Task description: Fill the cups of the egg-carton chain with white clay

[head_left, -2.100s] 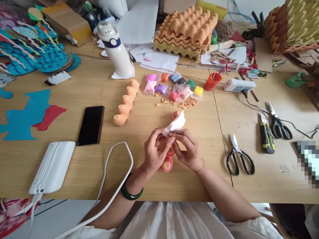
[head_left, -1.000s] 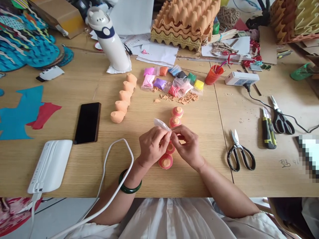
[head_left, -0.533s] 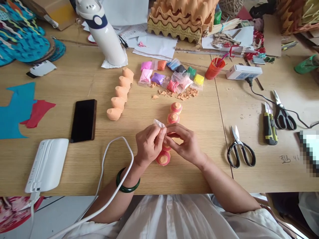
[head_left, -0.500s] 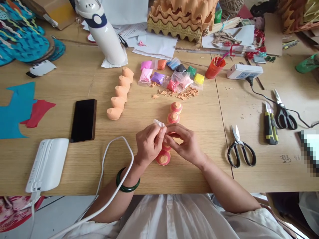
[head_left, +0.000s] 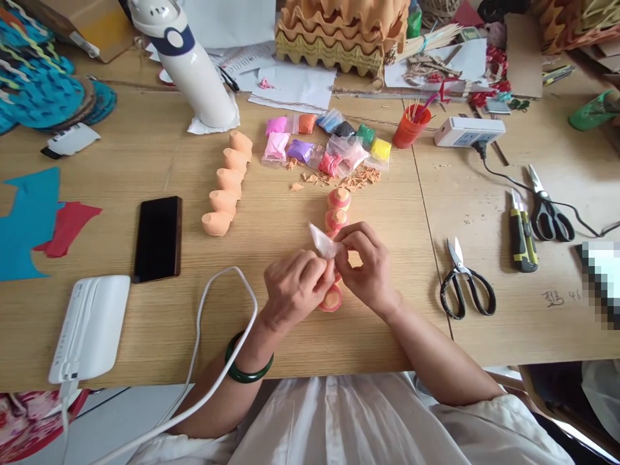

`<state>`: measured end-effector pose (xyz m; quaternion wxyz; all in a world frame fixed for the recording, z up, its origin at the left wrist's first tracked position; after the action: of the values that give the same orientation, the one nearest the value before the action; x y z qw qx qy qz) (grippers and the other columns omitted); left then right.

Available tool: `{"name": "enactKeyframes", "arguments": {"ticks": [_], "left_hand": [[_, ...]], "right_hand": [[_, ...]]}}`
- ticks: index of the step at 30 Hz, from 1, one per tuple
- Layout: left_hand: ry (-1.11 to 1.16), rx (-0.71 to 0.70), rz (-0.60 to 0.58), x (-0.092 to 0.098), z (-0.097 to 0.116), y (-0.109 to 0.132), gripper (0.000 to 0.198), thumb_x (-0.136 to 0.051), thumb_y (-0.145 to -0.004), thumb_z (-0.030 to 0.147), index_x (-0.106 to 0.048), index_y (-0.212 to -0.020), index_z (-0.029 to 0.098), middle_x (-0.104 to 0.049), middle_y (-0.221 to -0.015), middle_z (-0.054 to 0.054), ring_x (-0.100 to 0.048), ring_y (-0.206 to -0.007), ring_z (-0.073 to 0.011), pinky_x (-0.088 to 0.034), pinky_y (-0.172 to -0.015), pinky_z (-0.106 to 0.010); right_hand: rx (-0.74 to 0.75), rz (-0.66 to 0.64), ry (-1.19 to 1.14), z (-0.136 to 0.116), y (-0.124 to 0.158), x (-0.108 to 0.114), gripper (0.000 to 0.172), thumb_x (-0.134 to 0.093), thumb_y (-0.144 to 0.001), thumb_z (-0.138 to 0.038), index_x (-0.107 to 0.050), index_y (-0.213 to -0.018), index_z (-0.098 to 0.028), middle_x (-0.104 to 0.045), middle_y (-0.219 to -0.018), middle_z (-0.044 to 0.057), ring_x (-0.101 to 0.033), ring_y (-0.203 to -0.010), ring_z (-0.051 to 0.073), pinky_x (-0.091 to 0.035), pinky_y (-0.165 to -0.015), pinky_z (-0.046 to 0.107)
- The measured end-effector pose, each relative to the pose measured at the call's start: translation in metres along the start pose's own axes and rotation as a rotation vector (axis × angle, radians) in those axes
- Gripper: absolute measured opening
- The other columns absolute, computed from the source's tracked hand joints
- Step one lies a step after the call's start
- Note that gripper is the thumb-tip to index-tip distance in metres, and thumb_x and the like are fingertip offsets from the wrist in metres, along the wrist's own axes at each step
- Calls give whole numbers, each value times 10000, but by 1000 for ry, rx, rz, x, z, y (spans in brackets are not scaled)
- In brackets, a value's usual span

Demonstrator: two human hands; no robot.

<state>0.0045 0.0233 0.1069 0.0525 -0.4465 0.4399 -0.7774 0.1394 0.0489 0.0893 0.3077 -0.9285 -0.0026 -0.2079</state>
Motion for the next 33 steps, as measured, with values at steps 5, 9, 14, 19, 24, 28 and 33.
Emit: {"name": "enactKeyframes", "arguments": {"ticks": [5,9,14,19,24,28,33], "left_hand": [[93,68,114,11,-12,1,264,-725,-1016,255,-526,-843,245,-624,-694,37,-584,-640,-148,-423,-651,-309],[253,48,22,3,-26,-2,726,-765,-933,650,-553,-1453,189,-735,-1376,-172,-690,-1312,-337,-474,-1202,-546],[239,-6,-156,-16,-26,3,762,-767,-993,396,-426,-1641,185,-787,-1241,-124,-759,-1131,-276,-541,-1168,-472],[188,46,-122,-15,-21,7,507,-729,-990,295,-611,-1470,184,-778,-1025,-76,-734,-851,-215,-598,-807,-317],[108,74,-153,-15,-25,7,572,-734,-966,314,-611,-1505,168,-754,-944,-58,-720,-800,-211,-568,-774,-308],[48,72,-130,-12,-27,6,634,-750,-959,348,-595,-1550,177,-749,-909,-48,-706,-765,-203,-541,-745,-296],[56,80,-154,-13,-25,5,688,-739,-947,326,-560,-1592,167,-746,-907,-45,-710,-770,-201,-539,-741,-292]], "right_hand": [[-107,-76,-145,3,-2,-3,178,-640,-987,-121,-571,-869,-235,-709,-984,51,-699,-804,148,-604,-646,267],[-226,-70,-231,7,0,-2,209,-666,-1011,-204,-583,-821,-227,-709,-965,51,-694,-784,141,-599,-610,256],[-251,-102,-238,11,1,0,201,-666,-990,-197,-599,-803,-222,-740,-965,60,-696,-802,149,-599,-617,260],[-300,-137,-249,19,-1,3,173,-677,-972,-189,-624,-809,-217,-745,-1032,66,-726,-873,158,-646,-667,262],[-237,-154,-242,18,-5,7,104,-725,-954,-185,-666,-1016,-245,-699,-1349,121,-721,-1202,243,-687,-856,376],[-99,-213,-141,12,-6,7,51,-720,-989,-248,-755,-1021,-268,-653,-1549,116,-617,-1435,337,-527,-1202,627],[-162,-342,-248,16,-4,0,205,-681,-1049,-329,-835,-1179,-290,-531,-1723,72,-497,-1596,336,-416,-1315,618]]}}
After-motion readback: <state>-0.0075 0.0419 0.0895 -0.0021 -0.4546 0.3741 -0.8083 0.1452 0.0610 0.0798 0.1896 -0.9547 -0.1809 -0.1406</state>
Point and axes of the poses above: each hand's wrist, its own y-axis away from the middle knuckle, its own x-axis out of the back of the hand, z = x × y, the point moved 7 cm from there along -y, towards the middle knuckle
